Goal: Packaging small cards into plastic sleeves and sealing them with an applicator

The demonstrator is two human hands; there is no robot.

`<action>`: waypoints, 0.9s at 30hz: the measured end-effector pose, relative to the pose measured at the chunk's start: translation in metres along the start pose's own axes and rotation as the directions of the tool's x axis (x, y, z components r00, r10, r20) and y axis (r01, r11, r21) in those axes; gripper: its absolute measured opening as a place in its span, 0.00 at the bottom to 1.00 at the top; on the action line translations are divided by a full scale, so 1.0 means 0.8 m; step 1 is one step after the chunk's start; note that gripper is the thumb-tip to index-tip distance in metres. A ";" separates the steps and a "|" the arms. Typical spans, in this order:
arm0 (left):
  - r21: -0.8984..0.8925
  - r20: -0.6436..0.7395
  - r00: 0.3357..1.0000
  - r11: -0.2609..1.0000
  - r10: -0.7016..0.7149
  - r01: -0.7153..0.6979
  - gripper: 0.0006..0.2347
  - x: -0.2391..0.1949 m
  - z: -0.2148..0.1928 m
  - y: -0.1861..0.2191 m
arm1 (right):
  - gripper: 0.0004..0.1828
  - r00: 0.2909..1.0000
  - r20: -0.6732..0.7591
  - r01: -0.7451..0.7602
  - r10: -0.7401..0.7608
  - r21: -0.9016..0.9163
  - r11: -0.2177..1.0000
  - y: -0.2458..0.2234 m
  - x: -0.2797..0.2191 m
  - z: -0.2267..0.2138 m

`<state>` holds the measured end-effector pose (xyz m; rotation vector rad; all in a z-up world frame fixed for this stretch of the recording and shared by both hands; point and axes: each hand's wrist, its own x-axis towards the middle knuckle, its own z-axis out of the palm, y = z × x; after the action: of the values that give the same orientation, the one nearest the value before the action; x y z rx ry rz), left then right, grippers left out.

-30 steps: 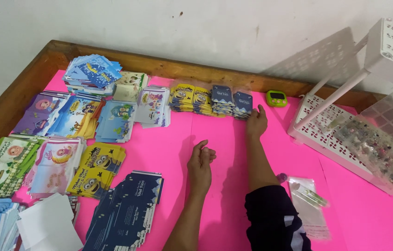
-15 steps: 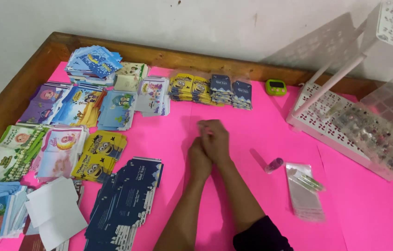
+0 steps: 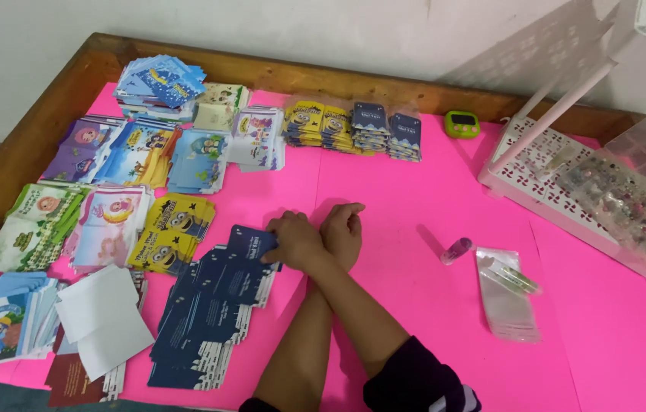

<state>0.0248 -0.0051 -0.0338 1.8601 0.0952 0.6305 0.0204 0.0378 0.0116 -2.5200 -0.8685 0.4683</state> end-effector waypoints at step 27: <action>-0.357 -0.019 0.881 0.826 -0.473 0.436 0.08 0.032 -0.028 -0.026 | 0.22 0.519 -0.575 0.410 0.633 0.817 0.406 0.142 -0.169 -0.078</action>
<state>0.0411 0.0312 -0.0371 1.3912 0.4609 0.3779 0.0035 -0.1478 0.0315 -1.3276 0.1187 -0.2982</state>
